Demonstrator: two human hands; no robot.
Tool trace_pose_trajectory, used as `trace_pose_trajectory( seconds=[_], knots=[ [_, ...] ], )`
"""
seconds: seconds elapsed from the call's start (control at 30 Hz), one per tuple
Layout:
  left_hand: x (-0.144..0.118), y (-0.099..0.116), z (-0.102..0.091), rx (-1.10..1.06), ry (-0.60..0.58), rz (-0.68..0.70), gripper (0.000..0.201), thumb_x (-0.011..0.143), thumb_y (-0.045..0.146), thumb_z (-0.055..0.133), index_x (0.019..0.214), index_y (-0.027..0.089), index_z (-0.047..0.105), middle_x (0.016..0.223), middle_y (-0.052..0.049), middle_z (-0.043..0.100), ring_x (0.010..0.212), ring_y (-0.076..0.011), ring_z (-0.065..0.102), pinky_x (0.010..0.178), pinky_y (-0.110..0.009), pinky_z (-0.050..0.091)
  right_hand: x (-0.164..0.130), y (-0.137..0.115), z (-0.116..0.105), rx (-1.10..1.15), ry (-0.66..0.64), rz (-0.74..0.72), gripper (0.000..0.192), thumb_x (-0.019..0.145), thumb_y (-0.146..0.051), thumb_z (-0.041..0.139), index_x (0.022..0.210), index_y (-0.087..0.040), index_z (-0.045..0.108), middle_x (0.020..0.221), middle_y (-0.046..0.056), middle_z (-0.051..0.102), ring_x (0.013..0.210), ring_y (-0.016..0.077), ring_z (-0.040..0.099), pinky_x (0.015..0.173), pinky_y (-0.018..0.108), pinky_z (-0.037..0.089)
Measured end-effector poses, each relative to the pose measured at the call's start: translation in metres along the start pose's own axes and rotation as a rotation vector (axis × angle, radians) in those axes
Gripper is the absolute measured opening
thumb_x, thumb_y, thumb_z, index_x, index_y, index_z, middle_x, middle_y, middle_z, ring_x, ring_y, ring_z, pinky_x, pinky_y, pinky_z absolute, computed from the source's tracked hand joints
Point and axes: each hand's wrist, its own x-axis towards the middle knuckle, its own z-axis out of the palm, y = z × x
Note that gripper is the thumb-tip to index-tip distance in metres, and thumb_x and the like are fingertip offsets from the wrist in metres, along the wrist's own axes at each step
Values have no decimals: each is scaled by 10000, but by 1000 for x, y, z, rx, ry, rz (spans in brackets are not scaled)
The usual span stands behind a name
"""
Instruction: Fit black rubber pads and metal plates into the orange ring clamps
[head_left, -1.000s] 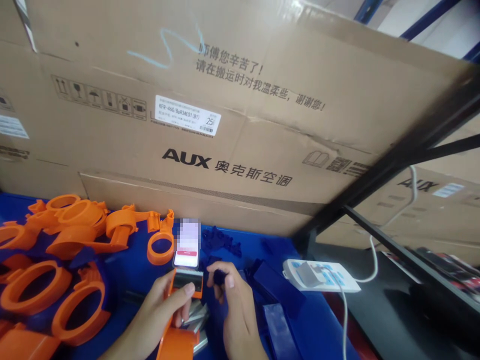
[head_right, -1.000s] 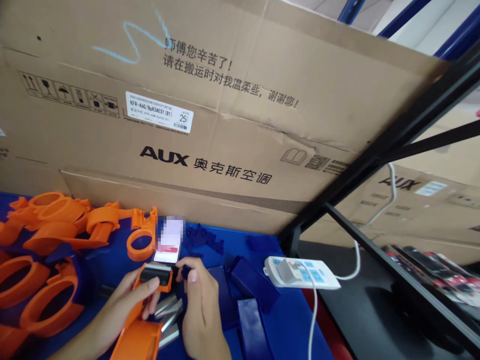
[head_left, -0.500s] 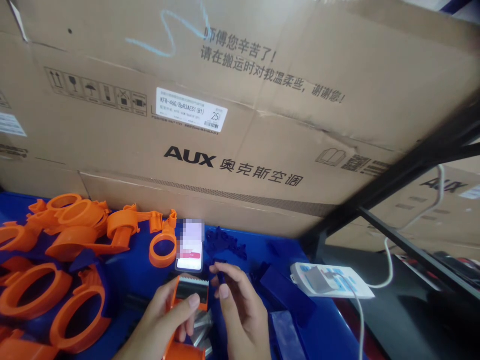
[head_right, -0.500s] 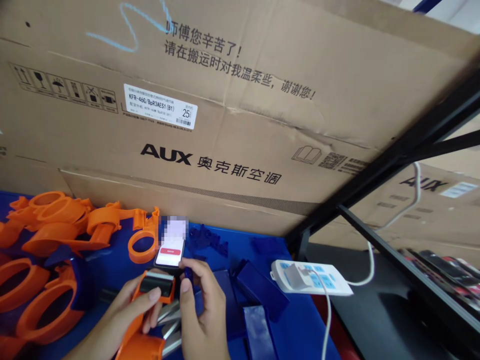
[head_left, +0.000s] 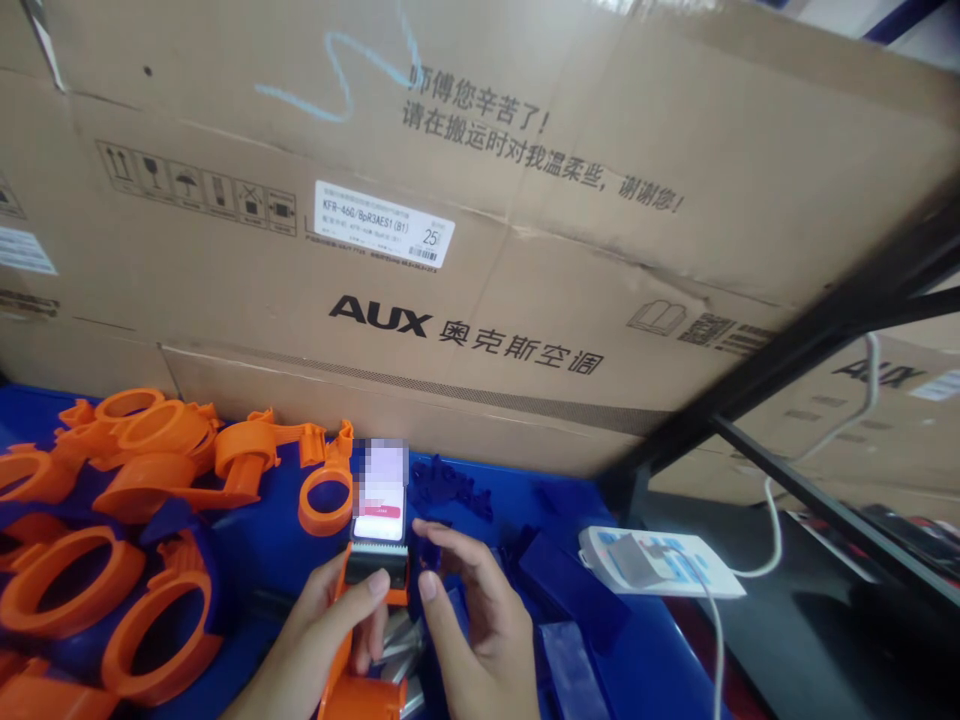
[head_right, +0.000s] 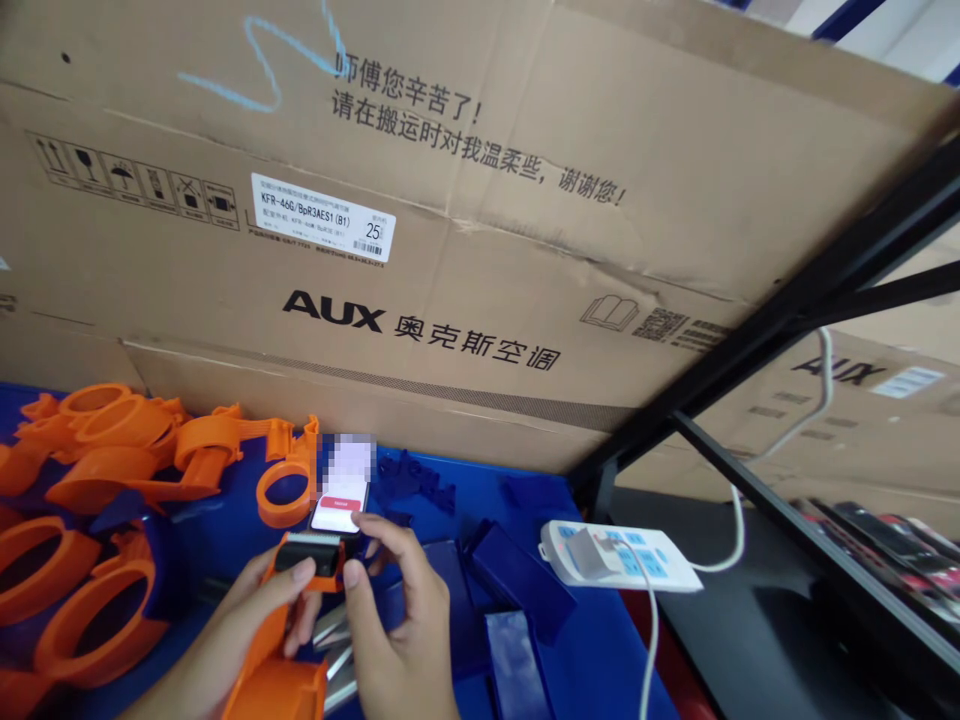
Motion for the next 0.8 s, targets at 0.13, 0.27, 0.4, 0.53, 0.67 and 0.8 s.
trace_pose_trajectory(
  seconds=[0.13, 0.27, 0.4, 0.53, 0.67, 0.8],
  knots=[
    [2, 1, 0, -25, 9, -12, 468, 898, 583, 659, 660, 181, 638, 521, -18, 636, 423, -121, 499, 481, -249, 367, 2, 0, 3, 51, -16, -22, 260, 980, -299, 669, 1234, -255, 704, 1236, 98, 740, 1150, 270, 699, 972, 383, 583],
    [3, -1, -3, -22, 8, -23, 448, 899, 578, 664, 689, 182, 648, 522, -15, 640, 423, -125, 506, 478, -250, 361, 3, -1, 5, 81, -25, -54, 278, 967, -266, 676, 1244, -271, 706, 1294, 104, 724, 1217, 282, 676, 984, 403, 594],
    [3, 0, -3, -11, 16, 0, 459, 902, 585, 654, 684, 181, 649, 513, -13, 628, 421, -127, 502, 485, -257, 373, 4, 1, 4, 75, -57, -86, 316, 949, -240, 689, 1262, -284, 702, 1325, 112, 710, 1230, 294, 675, 991, 432, 602],
    [3, 4, -2, -25, 45, 14, 452, 885, 586, 672, 674, 188, 632, 511, -13, 628, 424, -132, 498, 476, -259, 378, 5, 0, 3, 69, -48, -102, 337, 949, -218, 681, 1278, -288, 695, 1377, 118, 674, 1269, 305, 654, 1007, 451, 597],
    [3, 5, -1, -43, 67, 12, 454, 870, 589, 689, 665, 190, 614, 509, -7, 627, 412, -121, 490, 467, -247, 366, 5, -1, 2, 80, -40, -105, 381, 951, -189, 667, 1316, -299, 673, 1404, 111, 653, 1313, 298, 623, 1054, 466, 571],
    [3, 8, 2, -44, 102, 16, 456, 861, 593, 695, 667, 188, 614, 498, -1, 616, 406, -114, 480, 458, -239, 356, 7, -1, 1, 57, -46, -123, 379, 960, -192, 639, 1323, -295, 678, 1401, 113, 653, 1311, 300, 622, 1091, 501, 539]
  ],
)
